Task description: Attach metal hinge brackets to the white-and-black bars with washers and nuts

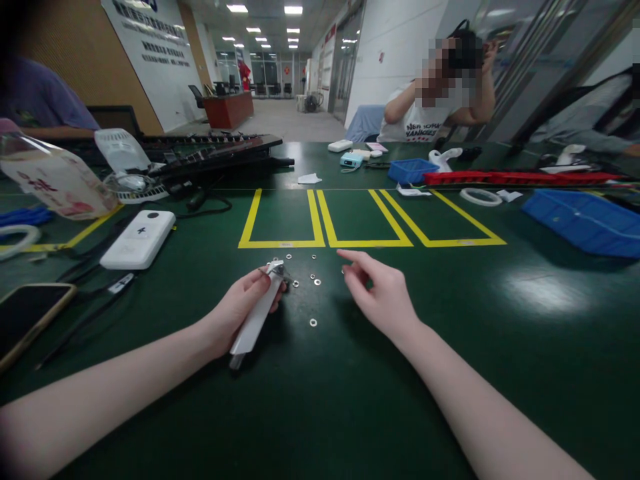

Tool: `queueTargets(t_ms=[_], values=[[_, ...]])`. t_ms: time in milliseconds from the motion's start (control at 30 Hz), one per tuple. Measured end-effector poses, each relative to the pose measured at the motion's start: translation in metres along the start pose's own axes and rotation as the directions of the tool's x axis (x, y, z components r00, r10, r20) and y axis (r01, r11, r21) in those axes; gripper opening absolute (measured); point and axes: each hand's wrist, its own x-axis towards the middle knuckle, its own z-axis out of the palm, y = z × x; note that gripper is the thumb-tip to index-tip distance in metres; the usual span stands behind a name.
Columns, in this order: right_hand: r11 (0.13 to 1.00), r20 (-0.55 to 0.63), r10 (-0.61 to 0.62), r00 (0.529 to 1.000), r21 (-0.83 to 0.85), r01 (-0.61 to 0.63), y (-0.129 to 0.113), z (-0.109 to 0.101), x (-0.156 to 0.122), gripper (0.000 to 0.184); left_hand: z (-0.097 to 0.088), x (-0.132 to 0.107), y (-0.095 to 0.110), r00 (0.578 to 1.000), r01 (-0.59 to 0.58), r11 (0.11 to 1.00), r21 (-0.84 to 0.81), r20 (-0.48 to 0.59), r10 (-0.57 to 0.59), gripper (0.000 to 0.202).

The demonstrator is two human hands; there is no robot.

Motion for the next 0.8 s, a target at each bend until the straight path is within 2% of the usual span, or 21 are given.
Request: queueTargets(t_ms=[100,267,367,433,533,600,700,800], values=[[0.999,0.011,0.036,0.999,0.022,-0.036,0.011,0.000,0.001,0.025,0.001,-0.001,0.002,1.000,0.009,1.000,-0.002,-0.028,-0.009,0.057],[0.988,0.159,-0.150,0.976,-0.001,0.152,-0.012,0.014,-0.002,0.026,-0.002,0.003,-0.001,0.999,0.020,0.999,0.033,-0.030,-0.019,0.044],[0.969,0.093,-0.249,0.964,0.027,0.247,-0.030,0.021,-0.005,0.029,-0.002,0.003,-0.002,1.000,0.003,0.999,0.037,-0.023,-0.002,0.045],[0.950,0.055,-0.309,0.949,0.072,0.305,-0.040,0.025,-0.007,0.039,0.000,0.001,-0.001,1.000,-0.003,0.999,0.033,-0.028,0.003,0.047],[0.897,0.027,-0.430,0.902,0.126,0.424,-0.049,0.030,-0.006,0.053,0.004,-0.002,0.001,1.000,-0.010,0.999,0.033,-0.021,0.011,0.049],[0.861,-0.019,-0.500,0.866,0.100,0.499,-0.053,0.029,-0.002,0.056,0.005,-0.003,0.001,1.000,-0.023,0.999,0.038,-0.005,0.023,0.049],[0.862,-0.060,-0.506,0.860,-0.015,0.506,-0.053,0.020,0.013,0.050,0.004,-0.003,-0.001,0.999,-0.044,0.998,0.034,0.022,0.043,0.049],[0.856,0.082,-0.506,0.858,-0.070,0.512,-0.050,0.008,0.031,0.040,0.003,-0.001,-0.002,0.998,-0.046,0.998,0.032,0.041,0.045,0.047]])
